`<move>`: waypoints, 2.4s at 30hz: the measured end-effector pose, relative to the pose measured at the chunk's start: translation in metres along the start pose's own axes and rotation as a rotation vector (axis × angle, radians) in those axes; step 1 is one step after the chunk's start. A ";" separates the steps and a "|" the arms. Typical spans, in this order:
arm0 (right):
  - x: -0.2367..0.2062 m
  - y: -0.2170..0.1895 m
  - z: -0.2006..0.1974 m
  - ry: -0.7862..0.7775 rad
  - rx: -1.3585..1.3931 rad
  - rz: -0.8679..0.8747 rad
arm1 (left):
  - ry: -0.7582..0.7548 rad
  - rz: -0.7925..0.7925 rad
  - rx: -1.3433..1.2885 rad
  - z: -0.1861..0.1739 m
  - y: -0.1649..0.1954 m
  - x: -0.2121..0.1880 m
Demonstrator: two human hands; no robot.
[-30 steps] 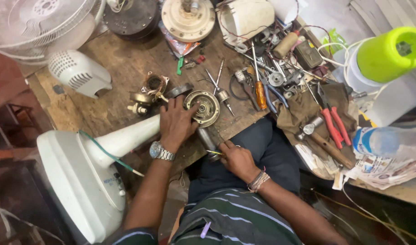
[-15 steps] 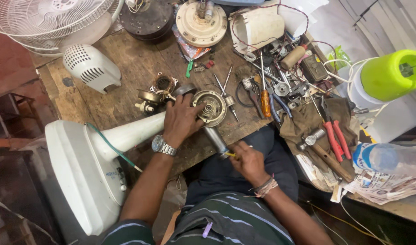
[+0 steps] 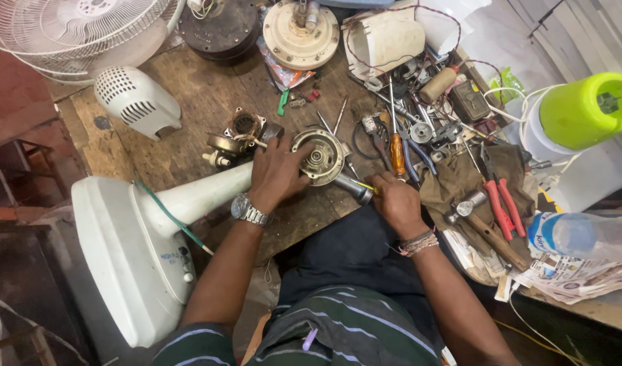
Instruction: The person disassembles a small motor or fan assembly on a cluttered workbench, removes a bearing and a metal ring, applies lubricant to the bearing, and reassembles the components. The person uses a screwdriver, pliers, and a lubricant bottle during the process.
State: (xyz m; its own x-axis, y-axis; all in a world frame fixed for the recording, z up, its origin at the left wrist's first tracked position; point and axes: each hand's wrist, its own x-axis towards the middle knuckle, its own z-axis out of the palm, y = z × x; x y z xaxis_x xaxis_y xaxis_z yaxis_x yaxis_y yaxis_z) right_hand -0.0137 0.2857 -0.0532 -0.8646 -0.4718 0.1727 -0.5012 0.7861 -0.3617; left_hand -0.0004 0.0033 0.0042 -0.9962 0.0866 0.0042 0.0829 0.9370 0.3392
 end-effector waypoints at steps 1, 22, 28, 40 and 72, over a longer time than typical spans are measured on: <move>-0.002 0.001 -0.001 -0.011 -0.025 -0.024 | 0.029 0.016 -0.003 0.002 -0.001 0.000; -0.001 0.017 0.017 0.063 0.053 -0.037 | 0.076 0.046 0.027 -0.001 0.013 -0.016; 0.012 0.014 0.004 -0.009 0.107 0.089 | 0.067 0.036 0.038 0.001 0.015 -0.013; 0.009 0.004 -0.042 -0.070 0.219 0.164 | -0.021 0.051 -0.002 0.005 0.002 0.000; -0.008 -0.054 0.057 0.191 0.124 -0.052 | 0.090 -0.011 -0.007 -0.005 -0.016 -0.027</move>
State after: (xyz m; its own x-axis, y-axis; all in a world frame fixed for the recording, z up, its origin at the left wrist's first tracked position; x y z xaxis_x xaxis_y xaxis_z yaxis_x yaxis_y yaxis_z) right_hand 0.0226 0.2242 -0.0874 -0.8346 -0.4172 0.3598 -0.5473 0.7022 -0.4554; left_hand 0.0252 -0.0157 0.0030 -0.9953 0.0453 0.0851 0.0722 0.9353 0.3464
